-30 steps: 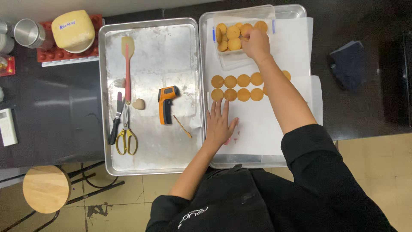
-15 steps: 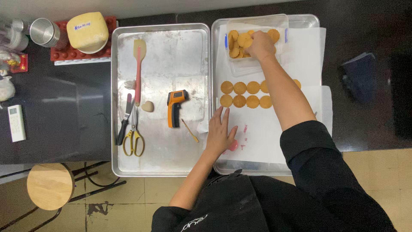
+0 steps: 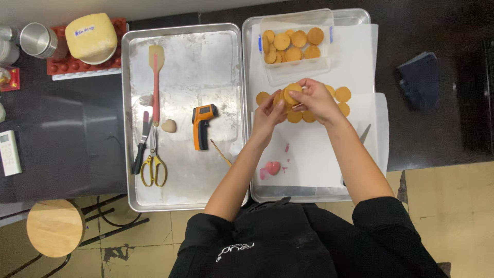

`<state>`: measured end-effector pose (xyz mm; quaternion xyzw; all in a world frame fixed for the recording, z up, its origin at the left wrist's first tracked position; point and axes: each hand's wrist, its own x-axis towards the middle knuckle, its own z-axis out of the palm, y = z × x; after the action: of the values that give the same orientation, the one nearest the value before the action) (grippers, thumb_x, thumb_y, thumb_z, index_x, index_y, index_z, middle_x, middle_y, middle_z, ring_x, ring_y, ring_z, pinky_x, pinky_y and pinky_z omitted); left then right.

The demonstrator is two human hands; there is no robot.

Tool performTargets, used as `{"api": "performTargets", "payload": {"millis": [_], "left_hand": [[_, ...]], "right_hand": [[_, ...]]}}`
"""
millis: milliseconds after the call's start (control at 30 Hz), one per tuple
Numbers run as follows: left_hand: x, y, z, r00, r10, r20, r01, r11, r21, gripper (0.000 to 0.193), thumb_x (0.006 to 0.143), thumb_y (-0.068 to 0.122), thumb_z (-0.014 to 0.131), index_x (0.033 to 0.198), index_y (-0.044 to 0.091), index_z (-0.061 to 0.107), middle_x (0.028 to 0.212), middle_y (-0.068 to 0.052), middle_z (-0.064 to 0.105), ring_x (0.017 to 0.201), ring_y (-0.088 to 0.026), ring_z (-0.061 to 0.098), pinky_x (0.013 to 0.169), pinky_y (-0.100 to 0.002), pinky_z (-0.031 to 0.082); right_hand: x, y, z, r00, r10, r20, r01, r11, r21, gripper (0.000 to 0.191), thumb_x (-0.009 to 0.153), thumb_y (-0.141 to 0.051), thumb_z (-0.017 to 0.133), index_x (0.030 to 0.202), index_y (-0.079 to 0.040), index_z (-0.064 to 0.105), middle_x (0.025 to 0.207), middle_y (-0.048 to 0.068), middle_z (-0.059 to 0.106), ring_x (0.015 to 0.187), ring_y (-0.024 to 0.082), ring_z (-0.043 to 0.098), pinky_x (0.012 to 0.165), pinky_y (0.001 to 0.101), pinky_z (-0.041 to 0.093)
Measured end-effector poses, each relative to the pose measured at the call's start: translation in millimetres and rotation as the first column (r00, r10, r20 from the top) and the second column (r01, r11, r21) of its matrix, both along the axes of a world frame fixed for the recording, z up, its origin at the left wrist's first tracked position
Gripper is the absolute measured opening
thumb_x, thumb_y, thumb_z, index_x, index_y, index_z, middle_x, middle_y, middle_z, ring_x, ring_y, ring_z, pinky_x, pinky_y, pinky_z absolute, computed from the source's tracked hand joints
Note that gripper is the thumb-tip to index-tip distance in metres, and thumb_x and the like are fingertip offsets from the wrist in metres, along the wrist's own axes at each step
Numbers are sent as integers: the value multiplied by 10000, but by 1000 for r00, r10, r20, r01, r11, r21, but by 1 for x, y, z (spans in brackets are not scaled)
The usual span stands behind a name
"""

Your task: The person shapes a pink heart-shaped item with a spatula, places it on a tray, and stores pink liquid in a refrigerator. Then the person opens a container of round biscuits and arranges them in rows on a baking sheet.

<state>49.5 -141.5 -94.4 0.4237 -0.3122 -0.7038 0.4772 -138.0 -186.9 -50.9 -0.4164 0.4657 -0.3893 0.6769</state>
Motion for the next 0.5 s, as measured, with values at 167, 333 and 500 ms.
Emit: {"api": "performTargets", "payload": {"millis": [167, 333, 500], "left_hand": [[-19, 19, -8, 997, -74, -10, 75, 997, 20, 356, 1021, 206, 626, 1323, 18, 601, 1161, -77, 697, 1017, -159, 692, 860, -309, 609], [-24, 35, -16, 997, -79, -7, 79, 991, 112, 303, 1005, 216, 600, 1249, 37, 603, 1112, -64, 720, 953, -159, 734, 768, -284, 608], [-13, 51, -19, 996, -86, 37, 79, 985, 151, 325, 1004, 239, 609, 1256, 34, 615, 1110, -89, 738, 938, -182, 752, 723, -256, 587]], "right_hand": [[-25, 41, -29, 974, -184, -133, 175, 981, -81, 189, 983, -179, 691, 1051, -3, 703, 943, 35, 715, 776, 81, 669, 652, 252, 577], [-84, 67, -35, 919, -393, 6, 393, 918, -53, 169, 1051, -165, 703, 1078, 1, 705, 823, 54, 635, 669, 111, 587, 584, 259, 488], [-142, 75, -26, 814, -578, -54, 570, 814, -112, 175, 1034, -167, 619, 1042, -9, 695, 922, 71, 741, 754, 142, 721, 638, 239, 544]]}}
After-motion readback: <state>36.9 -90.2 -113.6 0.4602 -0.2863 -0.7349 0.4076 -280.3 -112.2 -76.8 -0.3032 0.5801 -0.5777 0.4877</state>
